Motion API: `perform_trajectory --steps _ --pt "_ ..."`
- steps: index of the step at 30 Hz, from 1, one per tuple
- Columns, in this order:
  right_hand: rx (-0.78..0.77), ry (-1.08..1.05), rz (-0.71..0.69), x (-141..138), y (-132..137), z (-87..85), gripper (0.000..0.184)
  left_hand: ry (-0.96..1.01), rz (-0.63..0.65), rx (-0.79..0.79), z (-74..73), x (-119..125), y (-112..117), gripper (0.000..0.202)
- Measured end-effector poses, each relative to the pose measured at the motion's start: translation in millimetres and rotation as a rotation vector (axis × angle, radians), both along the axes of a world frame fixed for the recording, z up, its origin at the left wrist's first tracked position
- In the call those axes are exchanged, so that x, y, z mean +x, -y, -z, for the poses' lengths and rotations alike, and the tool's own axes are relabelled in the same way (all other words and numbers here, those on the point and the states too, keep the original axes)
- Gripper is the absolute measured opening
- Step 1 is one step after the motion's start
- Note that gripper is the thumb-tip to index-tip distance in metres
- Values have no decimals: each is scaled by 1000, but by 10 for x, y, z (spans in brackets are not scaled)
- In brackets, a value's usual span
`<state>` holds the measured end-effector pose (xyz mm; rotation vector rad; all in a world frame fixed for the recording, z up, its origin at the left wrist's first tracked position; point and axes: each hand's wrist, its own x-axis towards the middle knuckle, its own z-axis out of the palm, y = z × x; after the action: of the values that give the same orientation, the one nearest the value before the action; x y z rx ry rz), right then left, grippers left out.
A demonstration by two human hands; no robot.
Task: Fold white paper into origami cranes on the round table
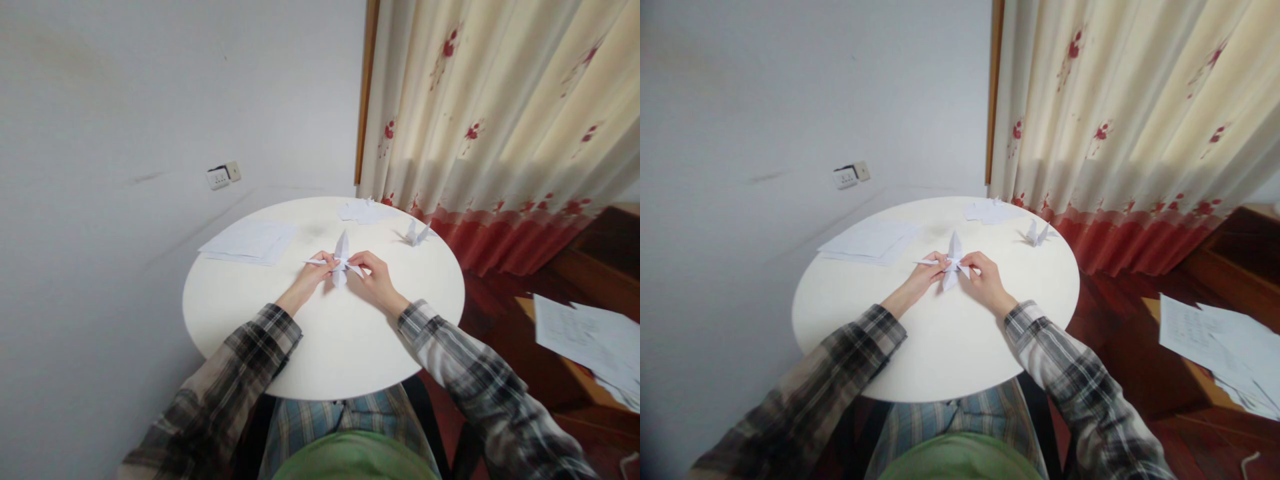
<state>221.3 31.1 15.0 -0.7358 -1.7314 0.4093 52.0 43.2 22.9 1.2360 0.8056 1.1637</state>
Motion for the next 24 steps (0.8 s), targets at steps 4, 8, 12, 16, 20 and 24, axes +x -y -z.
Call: perform_trajectory --steps 4,8,12,16,20,24 --pt "-31 -29 -22 -15 13 -1 10 1 -17 30 16 -5 -8 30" --pt "-48 -44 -41 -16 15 6 9 -1 -13 82 50 -11 -29 32" --pt "-55 -35 -58 -10 17 8 9 -22 -49 139 94 -9 -58 35" --pt "-71 -49 -75 -11 17 5 10 -13 -57 125 103 -4 -58 36" --pt "-107 -96 -92 -17 13 4 12 -6 -53 62 80 1 -42 36" --pt "-152 -147 -119 -19 3 11 13 12 -46 17 77 2 -50 38"
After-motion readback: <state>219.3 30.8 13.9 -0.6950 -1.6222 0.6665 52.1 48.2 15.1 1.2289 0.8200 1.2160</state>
